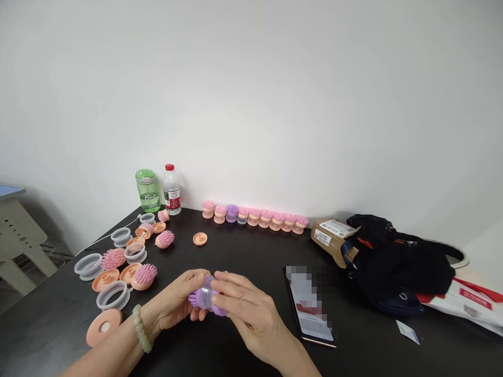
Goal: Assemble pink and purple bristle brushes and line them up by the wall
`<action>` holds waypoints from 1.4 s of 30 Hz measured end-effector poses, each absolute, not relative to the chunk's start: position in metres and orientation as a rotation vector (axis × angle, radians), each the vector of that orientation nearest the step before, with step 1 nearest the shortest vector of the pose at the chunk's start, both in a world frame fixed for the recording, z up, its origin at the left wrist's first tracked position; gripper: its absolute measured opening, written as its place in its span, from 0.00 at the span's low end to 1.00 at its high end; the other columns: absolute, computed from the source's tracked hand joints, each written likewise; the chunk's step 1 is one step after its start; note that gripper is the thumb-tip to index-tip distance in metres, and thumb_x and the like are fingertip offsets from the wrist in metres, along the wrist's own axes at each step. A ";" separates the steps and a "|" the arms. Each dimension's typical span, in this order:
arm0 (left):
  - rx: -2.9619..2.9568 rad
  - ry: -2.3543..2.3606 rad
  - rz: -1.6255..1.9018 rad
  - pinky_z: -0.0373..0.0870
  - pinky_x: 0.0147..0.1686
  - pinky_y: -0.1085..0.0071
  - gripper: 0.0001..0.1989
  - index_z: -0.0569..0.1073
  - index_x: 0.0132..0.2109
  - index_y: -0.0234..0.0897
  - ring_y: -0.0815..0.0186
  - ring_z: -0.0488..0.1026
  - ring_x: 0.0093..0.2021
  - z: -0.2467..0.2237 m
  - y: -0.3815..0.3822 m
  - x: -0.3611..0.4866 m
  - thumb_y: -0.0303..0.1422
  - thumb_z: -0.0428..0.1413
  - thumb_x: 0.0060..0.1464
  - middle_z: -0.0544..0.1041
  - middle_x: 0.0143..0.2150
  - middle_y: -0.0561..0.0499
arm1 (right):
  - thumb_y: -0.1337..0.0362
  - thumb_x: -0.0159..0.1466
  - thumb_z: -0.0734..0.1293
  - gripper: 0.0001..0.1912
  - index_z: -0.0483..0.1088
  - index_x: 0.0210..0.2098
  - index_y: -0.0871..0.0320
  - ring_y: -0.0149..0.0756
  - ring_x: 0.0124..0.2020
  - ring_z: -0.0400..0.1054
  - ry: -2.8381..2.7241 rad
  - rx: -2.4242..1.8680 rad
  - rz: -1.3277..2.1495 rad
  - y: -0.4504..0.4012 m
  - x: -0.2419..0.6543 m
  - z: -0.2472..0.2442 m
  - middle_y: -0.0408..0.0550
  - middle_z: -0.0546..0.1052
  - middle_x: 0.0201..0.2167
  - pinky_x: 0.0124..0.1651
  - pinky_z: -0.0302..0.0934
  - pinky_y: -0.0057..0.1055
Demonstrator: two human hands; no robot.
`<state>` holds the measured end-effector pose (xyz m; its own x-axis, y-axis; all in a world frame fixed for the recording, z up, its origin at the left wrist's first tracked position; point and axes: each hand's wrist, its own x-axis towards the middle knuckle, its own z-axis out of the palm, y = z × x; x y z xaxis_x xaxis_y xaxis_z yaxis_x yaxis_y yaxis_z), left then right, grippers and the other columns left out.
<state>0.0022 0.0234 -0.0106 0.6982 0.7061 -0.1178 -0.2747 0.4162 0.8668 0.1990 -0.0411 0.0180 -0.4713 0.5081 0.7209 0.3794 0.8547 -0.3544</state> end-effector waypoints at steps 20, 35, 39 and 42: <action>1.267 0.557 0.914 0.59 0.28 0.77 0.24 0.71 0.35 0.35 0.73 0.62 0.28 0.001 0.018 0.002 0.40 0.73 0.36 0.69 0.28 0.56 | 0.60 0.68 0.66 0.24 0.65 0.63 0.56 0.48 0.45 0.78 -1.954 -0.953 -0.199 -0.046 0.199 0.005 0.55 0.81 0.48 0.46 0.76 0.41; 1.965 0.490 1.214 0.68 0.47 0.61 0.19 0.79 0.48 0.43 0.54 0.73 0.48 -0.002 0.013 -0.002 0.28 0.68 0.47 0.78 0.49 0.41 | 0.41 0.66 0.59 0.24 0.64 0.32 0.57 0.29 0.11 0.68 -1.270 -1.242 1.161 -0.038 0.180 -0.004 0.38 0.73 0.16 0.14 0.59 0.20; 2.086 0.455 1.214 0.68 0.51 0.59 0.14 0.79 0.50 0.45 0.55 0.72 0.51 -0.002 0.013 -0.002 0.25 0.59 0.58 0.78 0.51 0.41 | 0.34 0.61 0.61 0.30 0.63 0.29 0.57 0.26 0.09 0.62 -1.029 -1.241 1.406 -0.036 0.173 -0.006 0.38 0.71 0.15 0.08 0.54 0.19; 2.085 0.454 1.247 0.70 0.49 0.60 0.15 0.78 0.50 0.43 0.55 0.74 0.50 -0.004 0.015 0.000 0.29 0.63 0.55 0.77 0.51 0.41 | 0.34 0.60 0.62 0.30 0.63 0.29 0.58 0.26 0.10 0.62 -1.020 -1.240 1.366 -0.035 0.173 -0.008 0.38 0.71 0.15 0.09 0.55 0.19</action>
<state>0.0000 0.0149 -0.0036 0.4856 0.5896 0.6454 -0.0371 -0.7238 0.6890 0.1725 -0.0347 -0.0079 0.0115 0.9869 -0.1608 -0.1262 -0.1581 -0.9793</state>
